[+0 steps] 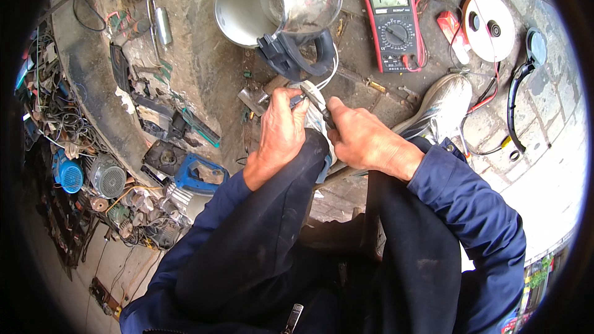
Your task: The person tests a motor component with a multimeter, then assembles a black plastic cover over the motor housing. They secure the cover with screws using a screwdriver and later strip wire ends with pliers.
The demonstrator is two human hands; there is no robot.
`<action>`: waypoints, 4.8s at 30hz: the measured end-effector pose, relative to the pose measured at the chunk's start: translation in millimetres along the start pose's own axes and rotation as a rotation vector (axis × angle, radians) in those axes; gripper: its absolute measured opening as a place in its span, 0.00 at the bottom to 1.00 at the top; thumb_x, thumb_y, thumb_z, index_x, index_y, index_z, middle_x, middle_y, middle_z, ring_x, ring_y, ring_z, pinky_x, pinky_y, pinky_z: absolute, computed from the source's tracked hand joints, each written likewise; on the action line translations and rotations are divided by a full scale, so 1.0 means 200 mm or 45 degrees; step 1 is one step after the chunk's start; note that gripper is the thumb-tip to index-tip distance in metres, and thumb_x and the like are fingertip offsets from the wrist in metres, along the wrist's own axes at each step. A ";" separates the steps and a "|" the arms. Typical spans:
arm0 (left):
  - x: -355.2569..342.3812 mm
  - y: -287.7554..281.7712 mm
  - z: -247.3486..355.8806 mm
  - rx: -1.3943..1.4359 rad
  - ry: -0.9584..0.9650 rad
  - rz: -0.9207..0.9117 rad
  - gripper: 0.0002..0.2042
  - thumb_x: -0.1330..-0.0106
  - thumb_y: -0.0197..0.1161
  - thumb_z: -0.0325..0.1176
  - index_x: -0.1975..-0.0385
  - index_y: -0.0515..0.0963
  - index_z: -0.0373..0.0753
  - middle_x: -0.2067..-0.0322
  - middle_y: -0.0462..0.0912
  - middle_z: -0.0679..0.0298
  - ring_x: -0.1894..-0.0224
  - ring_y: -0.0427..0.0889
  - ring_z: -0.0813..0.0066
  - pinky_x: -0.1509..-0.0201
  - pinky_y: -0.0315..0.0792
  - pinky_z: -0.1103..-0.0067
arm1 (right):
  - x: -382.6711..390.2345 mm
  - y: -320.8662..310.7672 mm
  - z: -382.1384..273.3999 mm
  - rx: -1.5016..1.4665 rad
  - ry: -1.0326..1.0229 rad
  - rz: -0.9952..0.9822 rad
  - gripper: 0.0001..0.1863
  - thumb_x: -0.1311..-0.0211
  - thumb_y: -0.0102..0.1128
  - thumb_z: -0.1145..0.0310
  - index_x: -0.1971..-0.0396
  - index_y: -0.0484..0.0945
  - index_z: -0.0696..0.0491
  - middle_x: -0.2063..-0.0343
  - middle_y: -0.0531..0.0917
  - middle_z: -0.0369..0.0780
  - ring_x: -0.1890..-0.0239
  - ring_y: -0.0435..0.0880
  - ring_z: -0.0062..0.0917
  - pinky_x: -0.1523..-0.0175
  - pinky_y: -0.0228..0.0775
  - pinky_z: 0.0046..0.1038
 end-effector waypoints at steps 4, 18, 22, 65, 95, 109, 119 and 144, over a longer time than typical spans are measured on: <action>0.00 0.00 0.00 0.001 -0.013 -0.002 0.13 0.22 0.64 0.30 0.45 0.72 0.32 0.55 0.83 0.39 0.55 0.85 0.32 0.52 0.79 0.51 | -0.01 0.06 0.01 -0.226 -0.059 0.081 0.14 0.28 0.63 0.76 0.49 0.70 0.61 0.69 0.82 0.51 0.65 0.84 0.43 0.58 0.76 0.44; -0.03 -0.02 0.05 -0.097 -0.100 0.240 0.11 0.23 0.66 0.32 0.50 0.76 0.34 0.59 0.87 0.42 0.57 0.87 0.34 0.56 0.79 0.53 | -0.06 0.15 -0.11 -0.559 0.188 0.136 0.12 0.26 0.58 0.76 0.48 0.71 0.60 0.75 0.80 0.38 0.80 0.81 0.22 0.77 0.76 0.29; -0.02 0.01 0.03 -0.100 -0.130 0.210 0.10 0.23 0.65 0.32 0.50 0.77 0.34 0.58 0.87 0.42 0.55 0.87 0.34 0.54 0.79 0.52 | -0.07 0.16 -0.08 -0.700 0.435 -0.004 0.26 0.34 0.58 0.73 0.38 0.73 0.68 0.52 0.88 0.64 0.42 0.88 0.56 0.38 0.79 0.45; -0.02 -0.10 0.18 -0.305 -0.264 -0.225 0.07 0.25 0.65 0.33 0.58 0.77 0.36 0.69 0.88 0.43 0.64 0.88 0.35 0.61 0.78 0.49 | 0.01 0.17 -0.11 -0.860 0.440 -0.014 0.07 0.27 0.59 0.78 0.53 0.75 0.59 0.75 0.78 0.38 0.80 0.79 0.23 0.79 0.74 0.29; -0.08 -0.07 0.08 -0.014 0.045 -0.299 0.07 0.23 0.64 0.32 0.53 0.77 0.37 0.69 0.85 0.42 0.63 0.85 0.32 0.62 0.76 0.50 | 0.07 0.08 -0.03 -0.845 0.428 -0.048 0.12 0.26 0.59 0.74 0.47 0.75 0.60 0.78 0.78 0.36 0.82 0.76 0.20 0.79 0.69 0.28; -0.05 -0.10 0.11 0.187 -0.232 -0.417 0.09 0.20 0.61 0.33 0.55 0.77 0.33 0.67 0.84 0.38 0.59 0.84 0.31 0.60 0.75 0.51 | 0.07 0.06 -0.04 -0.732 0.440 -0.101 0.09 0.24 0.62 0.73 0.50 0.76 0.56 0.73 0.80 0.37 0.76 0.81 0.21 0.71 0.77 0.27; -0.04 -0.11 0.10 0.153 -0.240 -0.377 0.12 0.20 0.63 0.34 0.46 0.78 0.32 0.62 0.87 0.39 0.54 0.88 0.34 0.53 0.80 0.56 | 0.05 0.04 0.02 -0.367 0.291 -0.022 0.15 0.27 0.62 0.71 0.46 0.78 0.61 0.58 0.88 0.54 0.52 0.89 0.42 0.46 0.79 0.40; -0.03 -0.06 0.01 0.711 -0.504 -0.294 0.11 0.14 0.58 0.35 0.48 0.80 0.34 0.66 0.86 0.66 0.70 0.81 0.81 0.65 0.75 0.80 | 0.14 -0.05 0.09 -0.041 0.224 -0.042 0.17 0.27 0.64 0.65 0.54 0.76 0.66 0.61 0.85 0.67 0.48 0.84 0.65 0.45 0.76 0.57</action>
Point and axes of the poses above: each hand's wrist, its own x-axis away from the middle knuckle, its own y-axis out of the palm, z = x × y, the point moved 2 cm from there along -x, towards the middle knuckle
